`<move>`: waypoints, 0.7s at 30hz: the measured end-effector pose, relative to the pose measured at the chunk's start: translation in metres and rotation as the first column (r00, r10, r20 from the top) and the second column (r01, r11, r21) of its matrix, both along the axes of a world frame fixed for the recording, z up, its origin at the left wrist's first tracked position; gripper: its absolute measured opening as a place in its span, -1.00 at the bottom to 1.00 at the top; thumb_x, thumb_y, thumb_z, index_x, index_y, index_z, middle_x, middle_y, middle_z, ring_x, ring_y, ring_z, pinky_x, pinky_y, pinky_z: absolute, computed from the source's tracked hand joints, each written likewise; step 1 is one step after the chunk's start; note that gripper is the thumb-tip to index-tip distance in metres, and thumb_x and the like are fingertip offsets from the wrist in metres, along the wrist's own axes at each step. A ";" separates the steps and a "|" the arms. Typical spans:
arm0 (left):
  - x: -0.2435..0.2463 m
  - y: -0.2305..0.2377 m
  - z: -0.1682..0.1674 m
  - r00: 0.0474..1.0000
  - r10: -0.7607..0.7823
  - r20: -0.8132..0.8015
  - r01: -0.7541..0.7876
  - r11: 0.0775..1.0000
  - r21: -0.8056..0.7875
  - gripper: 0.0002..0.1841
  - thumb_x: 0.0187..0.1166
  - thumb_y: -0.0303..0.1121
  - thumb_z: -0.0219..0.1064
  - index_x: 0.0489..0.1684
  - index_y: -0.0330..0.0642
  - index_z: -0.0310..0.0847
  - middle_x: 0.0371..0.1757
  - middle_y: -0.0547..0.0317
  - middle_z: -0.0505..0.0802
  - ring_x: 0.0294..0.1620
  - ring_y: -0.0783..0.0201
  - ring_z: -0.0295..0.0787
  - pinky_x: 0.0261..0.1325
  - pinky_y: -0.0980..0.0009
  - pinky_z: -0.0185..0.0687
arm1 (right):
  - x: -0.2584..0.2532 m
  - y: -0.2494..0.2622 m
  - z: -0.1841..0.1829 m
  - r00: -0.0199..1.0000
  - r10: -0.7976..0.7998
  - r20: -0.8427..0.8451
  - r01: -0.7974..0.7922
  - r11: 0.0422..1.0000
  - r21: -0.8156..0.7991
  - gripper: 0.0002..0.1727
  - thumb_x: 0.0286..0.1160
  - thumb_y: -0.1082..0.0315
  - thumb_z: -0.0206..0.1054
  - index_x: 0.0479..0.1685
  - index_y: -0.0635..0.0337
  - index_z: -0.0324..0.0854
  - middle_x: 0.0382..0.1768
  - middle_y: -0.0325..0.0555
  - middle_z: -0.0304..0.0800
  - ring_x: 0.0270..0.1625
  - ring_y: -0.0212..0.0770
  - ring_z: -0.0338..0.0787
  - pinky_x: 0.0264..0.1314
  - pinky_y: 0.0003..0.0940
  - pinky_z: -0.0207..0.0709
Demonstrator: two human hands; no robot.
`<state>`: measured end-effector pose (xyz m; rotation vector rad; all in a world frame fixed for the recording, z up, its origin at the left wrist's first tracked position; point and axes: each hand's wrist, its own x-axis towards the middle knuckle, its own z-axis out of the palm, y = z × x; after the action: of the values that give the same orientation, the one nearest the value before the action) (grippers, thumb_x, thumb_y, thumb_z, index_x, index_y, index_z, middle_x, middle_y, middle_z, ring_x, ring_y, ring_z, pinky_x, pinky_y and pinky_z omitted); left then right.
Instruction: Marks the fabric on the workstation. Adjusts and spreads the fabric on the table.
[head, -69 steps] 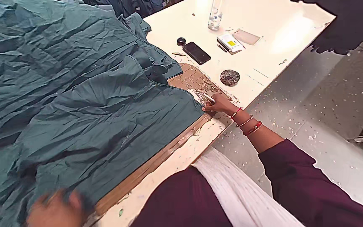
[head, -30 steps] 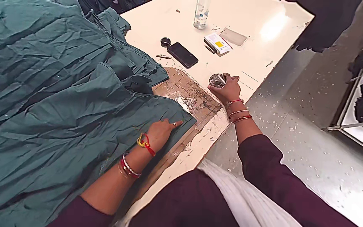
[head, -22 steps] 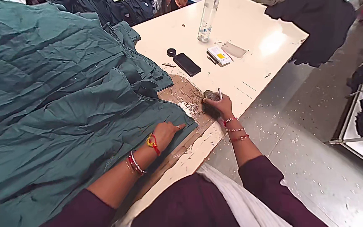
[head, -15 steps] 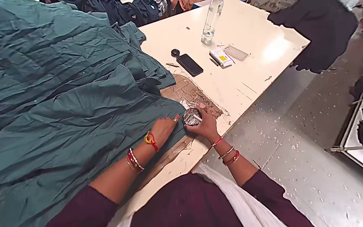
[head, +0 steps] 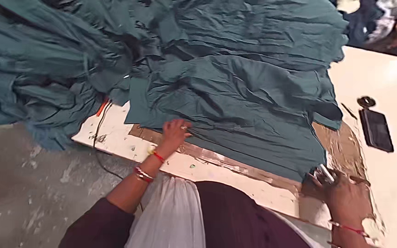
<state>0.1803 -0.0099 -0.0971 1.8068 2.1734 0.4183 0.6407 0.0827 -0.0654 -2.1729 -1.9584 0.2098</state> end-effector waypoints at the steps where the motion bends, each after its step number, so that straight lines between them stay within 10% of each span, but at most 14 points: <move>1: -0.036 -0.014 -0.003 0.996 0.085 -0.015 -0.085 0.996 0.020 -0.67 0.73 -0.34 0.24 0.32 -0.30 0.69 0.44 -0.43 0.67 0.56 -0.47 0.47 0.52 -0.52 0.09 | -0.022 0.000 0.002 0.995 0.095 -0.022 -0.094 0.994 0.051 -0.26 0.43 0.15 0.53 0.47 0.56 0.48 0.38 0.88 0.39 0.34 0.88 0.47 0.21 0.74 0.28; 4: -0.124 -0.046 -0.018 0.989 0.147 0.007 -0.146 0.975 0.165 -0.80 0.61 -0.57 0.28 0.04 -0.40 0.77 0.32 -0.43 0.72 0.44 -0.46 0.56 0.45 -0.53 0.15 | -0.128 -0.004 0.005 0.820 0.563 -0.097 -0.558 0.826 0.075 -0.64 0.53 0.31 0.41 0.13 0.43 0.76 0.11 0.46 0.79 0.15 0.46 0.81 0.14 0.43 0.59; 6: -0.154 -0.051 -0.029 0.983 0.088 0.159 -0.129 0.955 0.269 -0.89 0.47 -0.61 0.39 -0.15 -0.44 0.79 0.24 -0.41 0.75 0.38 -0.42 0.60 0.42 -0.50 0.22 | -0.211 -0.017 0.004 0.530 0.835 -0.148 -0.845 0.535 -0.007 -0.74 0.57 0.32 0.35 0.05 0.24 0.86 0.08 0.12 0.92 0.12 0.17 0.91 0.13 0.24 0.70; 9: -0.171 -0.048 -0.034 0.940 -0.006 0.340 -0.123 0.926 0.356 -0.89 0.31 -0.67 0.46 -0.28 -0.40 0.83 0.09 -0.29 0.81 0.26 -0.28 0.71 0.36 -0.34 0.42 | -0.325 -0.036 0.002 0.141 0.975 -0.173 -0.986 0.122 -0.117 -0.63 0.61 0.37 0.25 0.33 0.19 0.74 0.01 0.24 0.89 -0.03 0.28 0.90 -0.08 0.27 0.66; 12: -0.175 -0.057 -0.027 0.882 0.026 0.470 -0.195 0.929 0.315 -0.88 0.40 -0.69 0.39 -0.21 -0.46 0.82 0.13 -0.25 0.84 0.30 -0.13 0.74 0.46 -0.07 0.52 | -0.415 -0.049 0.022 0.148 0.983 -0.104 -0.867 0.079 -0.491 -0.32 0.78 0.34 0.05 0.91 -0.10 0.07 -0.03 0.34 0.82 0.05 0.38 0.81 0.09 0.30 0.54; 15: -0.174 -0.057 -0.030 0.857 0.075 0.510 -0.265 0.913 0.311 -0.90 0.48 -0.57 0.41 -0.25 -0.43 0.84 0.18 -0.23 0.84 0.33 -0.12 0.73 0.52 -0.08 0.45 | -0.458 -0.052 0.026 0.181 0.983 -0.033 -0.751 0.116 -0.650 -0.17 0.79 0.38 0.00 0.97 -0.26 -0.34 0.09 0.35 0.77 0.17 0.37 0.76 0.21 0.28 0.52; 18: -0.175 -0.052 -0.033 0.858 0.144 0.493 -0.323 0.898 0.299 -0.84 0.47 -0.44 0.48 -0.28 -0.41 0.88 0.47 -0.40 0.66 0.70 -0.34 0.32 0.74 -0.47 -0.41 | -0.471 -0.057 0.032 0.164 0.986 -0.007 -0.700 0.112 -0.705 -0.16 0.79 0.44 -0.05 0.97 -0.16 -0.44 0.12 0.37 0.76 0.23 0.38 0.75 0.24 0.27 0.52; 21: -0.168 -0.043 -0.021 0.841 0.303 0.448 -0.395 0.910 0.124 -0.80 0.49 -0.32 0.51 -0.27 -0.32 0.88 0.76 -0.42 0.29 0.85 -0.37 -0.04 0.68 -0.55 -0.61 | -0.477 -0.055 0.032 0.175 0.975 -0.139 -0.710 0.027 -0.703 -0.15 0.75 0.41 0.06 0.96 0.08 -0.39 0.17 0.41 0.72 0.30 0.37 0.72 0.34 0.27 0.47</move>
<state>0.0127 -0.0533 -0.1181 1.2360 2.1948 1.0559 0.1633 0.0278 -0.0339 -0.6212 -3.7241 0.7850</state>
